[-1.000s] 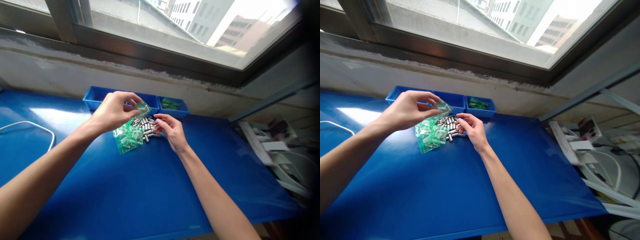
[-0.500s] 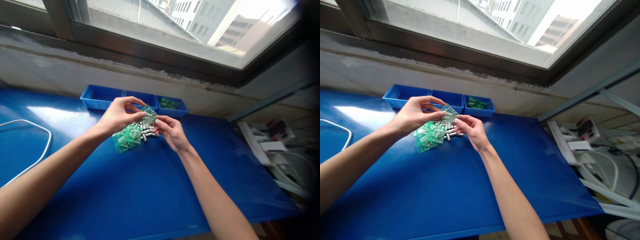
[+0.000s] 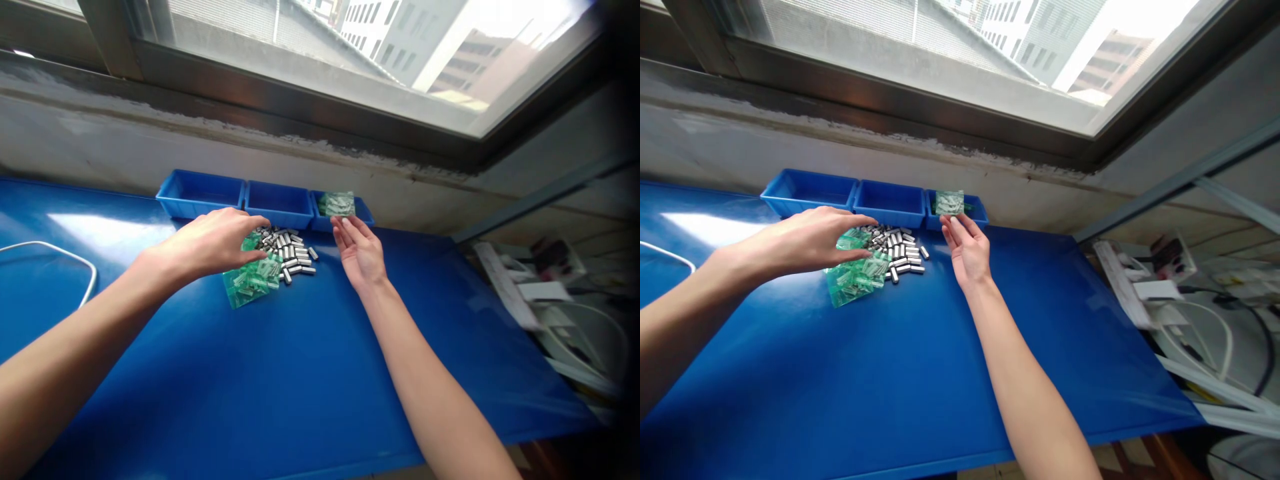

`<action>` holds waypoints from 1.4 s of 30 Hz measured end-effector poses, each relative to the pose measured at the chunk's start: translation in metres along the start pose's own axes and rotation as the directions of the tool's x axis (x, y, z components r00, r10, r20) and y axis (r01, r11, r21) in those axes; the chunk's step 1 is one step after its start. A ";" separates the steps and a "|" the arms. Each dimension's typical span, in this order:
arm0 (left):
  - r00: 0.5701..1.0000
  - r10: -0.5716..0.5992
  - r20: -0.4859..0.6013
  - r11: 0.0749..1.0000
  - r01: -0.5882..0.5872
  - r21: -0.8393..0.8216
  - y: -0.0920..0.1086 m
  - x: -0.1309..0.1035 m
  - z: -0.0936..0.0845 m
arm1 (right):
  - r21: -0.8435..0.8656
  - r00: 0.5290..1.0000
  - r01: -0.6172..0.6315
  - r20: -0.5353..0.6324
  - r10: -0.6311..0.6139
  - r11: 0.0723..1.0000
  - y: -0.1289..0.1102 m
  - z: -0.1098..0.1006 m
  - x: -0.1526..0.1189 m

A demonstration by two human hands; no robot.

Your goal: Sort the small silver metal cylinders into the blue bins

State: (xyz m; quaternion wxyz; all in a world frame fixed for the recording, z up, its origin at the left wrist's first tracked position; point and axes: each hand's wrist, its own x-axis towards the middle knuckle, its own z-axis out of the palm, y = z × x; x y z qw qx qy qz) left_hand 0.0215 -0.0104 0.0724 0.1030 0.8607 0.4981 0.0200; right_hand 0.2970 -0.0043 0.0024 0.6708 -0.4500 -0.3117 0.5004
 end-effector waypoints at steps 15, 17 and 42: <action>0.999 -0.051 0.002 0.984 0.050 0.171 0.011 0.002 0.003 | 0.269 1.000 -0.013 0.017 0.008 0.963 -0.008 0.003 -0.015; 0.999 -0.045 -0.012 0.980 0.046 0.192 0.012 0.003 0.005 | 0.263 1.000 0.010 0.014 -0.014 0.965 -0.007 0.001 -0.013; 0.979 -0.182 -0.086 0.951 0.198 0.236 0.018 0.005 0.018 | -0.034 0.978 0.210 0.029 -0.209 0.977 -0.002 -0.003 -0.012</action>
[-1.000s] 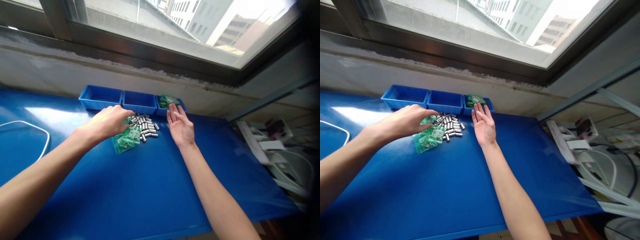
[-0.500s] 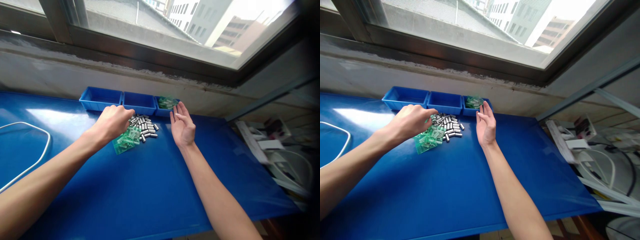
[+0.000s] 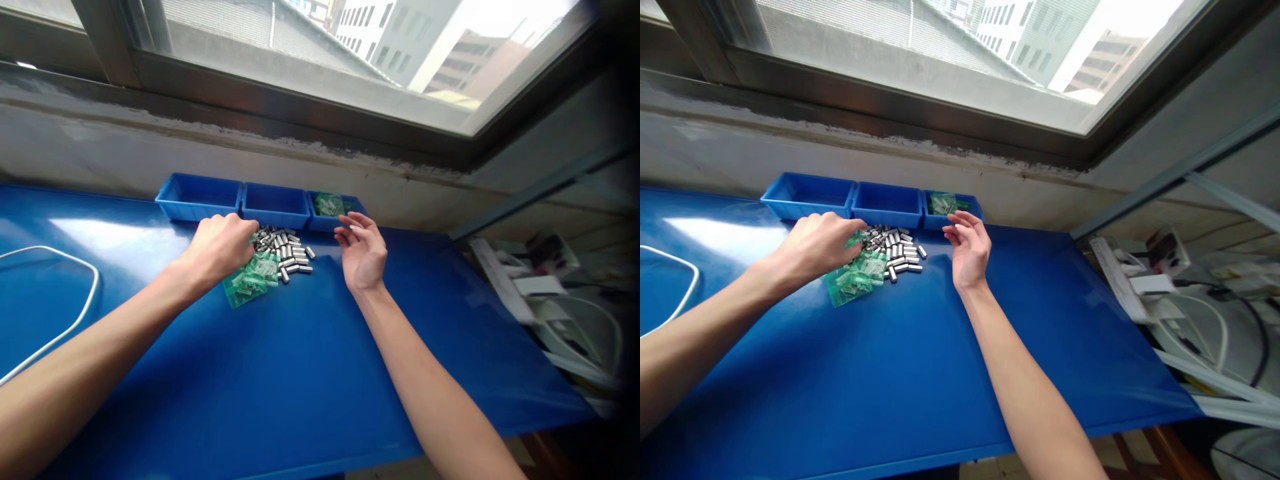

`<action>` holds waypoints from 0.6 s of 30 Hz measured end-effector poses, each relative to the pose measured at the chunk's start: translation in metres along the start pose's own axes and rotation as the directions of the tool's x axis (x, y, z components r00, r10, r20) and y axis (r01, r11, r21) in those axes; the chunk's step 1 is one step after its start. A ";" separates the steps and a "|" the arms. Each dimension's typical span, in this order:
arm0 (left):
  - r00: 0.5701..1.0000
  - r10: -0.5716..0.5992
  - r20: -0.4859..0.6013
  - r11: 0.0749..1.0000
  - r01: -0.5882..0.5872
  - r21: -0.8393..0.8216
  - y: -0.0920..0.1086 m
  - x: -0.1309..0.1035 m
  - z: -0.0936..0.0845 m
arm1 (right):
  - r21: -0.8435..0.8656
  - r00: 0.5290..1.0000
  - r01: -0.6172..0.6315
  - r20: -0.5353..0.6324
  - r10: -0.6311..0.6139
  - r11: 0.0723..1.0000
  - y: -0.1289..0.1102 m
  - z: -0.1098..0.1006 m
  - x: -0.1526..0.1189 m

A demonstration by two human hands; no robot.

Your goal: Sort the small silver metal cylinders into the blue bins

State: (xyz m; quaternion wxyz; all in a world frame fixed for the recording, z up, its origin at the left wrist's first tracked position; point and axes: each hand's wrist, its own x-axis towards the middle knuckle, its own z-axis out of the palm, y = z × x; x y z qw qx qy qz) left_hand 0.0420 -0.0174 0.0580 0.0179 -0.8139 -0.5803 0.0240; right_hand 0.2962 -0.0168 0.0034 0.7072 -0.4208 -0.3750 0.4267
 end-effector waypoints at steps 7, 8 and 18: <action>0.983 -0.042 -0.178 0.999 0.035 -0.042 0.004 -0.005 -0.012 | 0.024 0.995 -0.027 0.096 0.024 0.999 -0.003 0.005 -0.007; 0.973 -0.039 -0.227 0.996 0.019 -0.087 0.005 -0.006 -0.013 | 0.016 0.994 -0.024 0.112 0.022 1.000 -0.003 0.005 -0.008; 0.980 -0.038 -0.197 0.309 -0.176 -0.935 0.020 -0.002 0.002 | -0.233 0.857 -0.133 0.461 0.230 0.963 -0.007 0.013 -0.022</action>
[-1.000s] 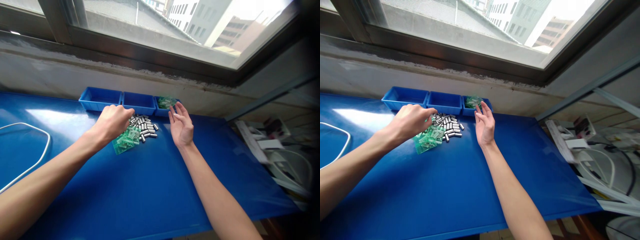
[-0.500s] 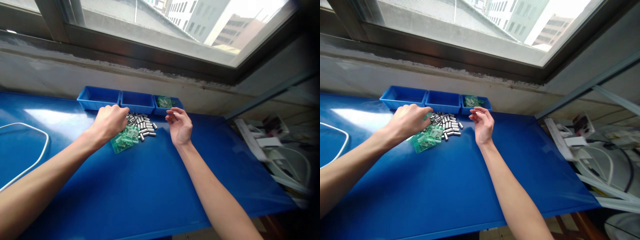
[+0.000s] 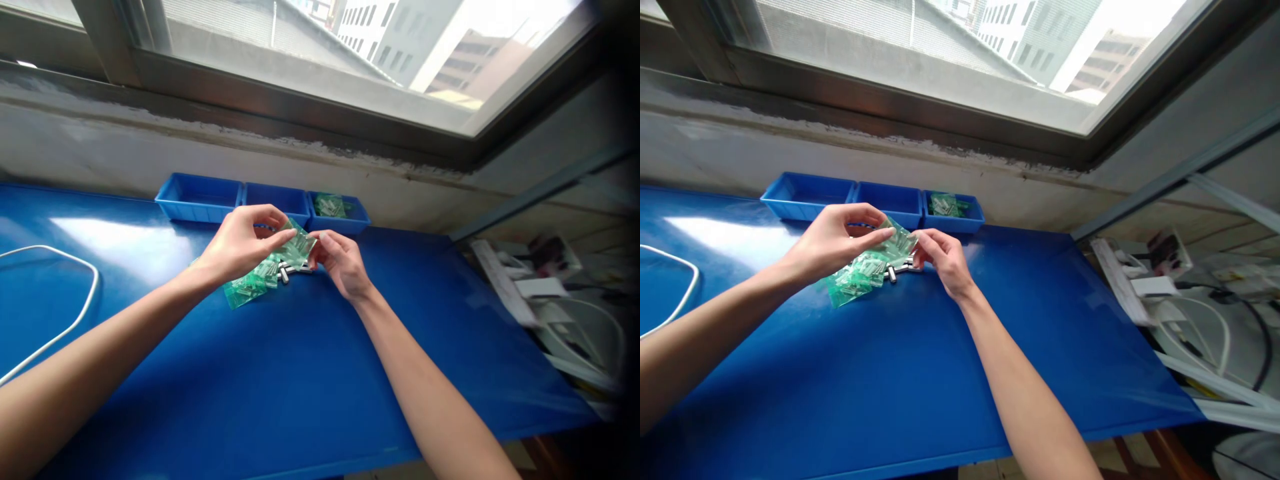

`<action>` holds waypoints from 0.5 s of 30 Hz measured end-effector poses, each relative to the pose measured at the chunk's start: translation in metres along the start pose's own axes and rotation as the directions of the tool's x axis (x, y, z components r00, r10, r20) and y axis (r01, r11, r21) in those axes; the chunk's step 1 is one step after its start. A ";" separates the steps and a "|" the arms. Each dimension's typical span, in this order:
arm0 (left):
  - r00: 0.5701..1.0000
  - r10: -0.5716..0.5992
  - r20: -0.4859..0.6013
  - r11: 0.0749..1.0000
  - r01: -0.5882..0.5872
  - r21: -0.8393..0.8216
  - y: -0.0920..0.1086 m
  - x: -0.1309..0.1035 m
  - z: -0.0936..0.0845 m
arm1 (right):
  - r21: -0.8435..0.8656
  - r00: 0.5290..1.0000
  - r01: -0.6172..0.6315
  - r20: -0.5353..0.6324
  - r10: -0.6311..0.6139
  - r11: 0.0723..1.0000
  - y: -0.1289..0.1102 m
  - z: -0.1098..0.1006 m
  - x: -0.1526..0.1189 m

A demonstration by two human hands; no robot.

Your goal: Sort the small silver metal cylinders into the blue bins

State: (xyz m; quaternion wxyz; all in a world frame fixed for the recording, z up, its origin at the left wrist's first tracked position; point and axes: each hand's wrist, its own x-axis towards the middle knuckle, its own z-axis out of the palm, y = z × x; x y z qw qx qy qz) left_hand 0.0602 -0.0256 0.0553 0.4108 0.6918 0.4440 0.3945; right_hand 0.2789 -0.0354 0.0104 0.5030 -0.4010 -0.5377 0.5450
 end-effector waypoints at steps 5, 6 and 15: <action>0.995 -0.074 0.073 0.988 0.083 -0.129 -0.008 0.003 0.001 | -0.049 0.998 -0.058 0.027 0.059 0.997 -0.001 0.000 -0.002; 0.994 -0.074 0.084 0.988 0.084 -0.129 -0.009 0.003 0.001 | -0.039 0.997 -0.073 0.021 0.074 0.997 -0.001 0.000 -0.002; 0.998 0.017 0.060 0.988 -0.026 0.151 -0.010 0.007 -0.008 | 0.220 0.915 -0.025 -0.388 0.111 0.975 0.001 -0.018 0.014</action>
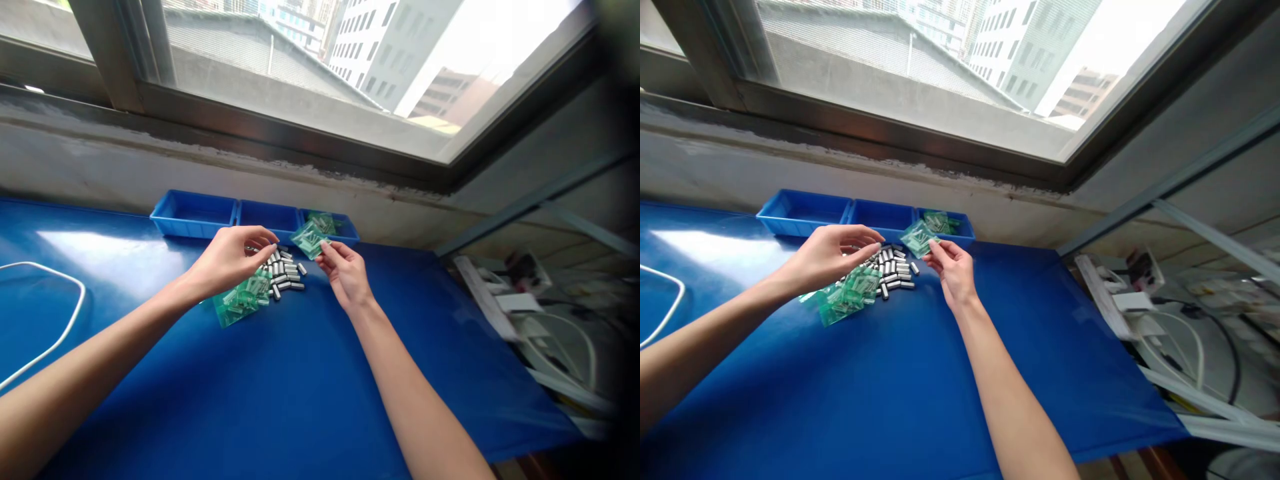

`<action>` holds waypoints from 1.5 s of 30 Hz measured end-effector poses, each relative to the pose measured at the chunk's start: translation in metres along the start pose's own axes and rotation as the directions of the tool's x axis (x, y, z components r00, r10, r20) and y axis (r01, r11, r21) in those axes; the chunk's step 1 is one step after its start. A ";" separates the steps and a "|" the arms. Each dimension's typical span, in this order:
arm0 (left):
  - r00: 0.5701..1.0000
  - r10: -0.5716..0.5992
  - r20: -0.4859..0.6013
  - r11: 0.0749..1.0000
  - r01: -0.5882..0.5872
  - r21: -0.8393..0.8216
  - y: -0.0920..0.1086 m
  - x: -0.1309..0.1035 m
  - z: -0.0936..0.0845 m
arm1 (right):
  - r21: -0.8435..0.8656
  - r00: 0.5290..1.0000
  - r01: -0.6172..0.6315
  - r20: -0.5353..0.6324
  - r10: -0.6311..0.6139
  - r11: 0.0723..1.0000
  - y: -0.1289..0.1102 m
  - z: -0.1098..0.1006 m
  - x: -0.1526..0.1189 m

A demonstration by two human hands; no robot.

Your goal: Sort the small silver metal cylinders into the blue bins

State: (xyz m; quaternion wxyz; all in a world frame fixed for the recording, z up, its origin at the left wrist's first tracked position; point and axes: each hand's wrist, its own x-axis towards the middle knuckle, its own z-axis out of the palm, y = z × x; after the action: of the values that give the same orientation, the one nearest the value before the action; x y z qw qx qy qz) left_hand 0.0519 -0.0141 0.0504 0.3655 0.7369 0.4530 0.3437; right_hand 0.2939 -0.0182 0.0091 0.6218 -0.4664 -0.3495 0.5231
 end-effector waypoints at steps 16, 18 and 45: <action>0.937 -0.098 0.336 0.794 -0.131 0.594 0.005 -0.003 -0.036 | -0.310 0.935 0.225 -0.197 -0.294 0.924 0.001 -0.015 0.012; 0.910 -0.148 0.388 0.773 -0.139 0.620 0.006 -0.005 -0.046 | -0.371 0.965 0.195 -0.091 -0.245 0.908 0.002 -0.013 0.009; 0.869 -0.265 0.417 0.728 -0.103 0.677 0.001 -0.010 -0.045 | -0.419 0.411 0.908 0.894 -0.177 -0.008 0.038 0.042 -0.043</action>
State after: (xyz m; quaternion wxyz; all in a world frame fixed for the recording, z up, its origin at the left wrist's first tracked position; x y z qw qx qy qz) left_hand 0.0115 -0.0135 0.0718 0.1869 0.8591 0.4726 -0.0599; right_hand 0.2340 -0.0509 -0.0115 0.2400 -0.3187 -0.9169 0.0120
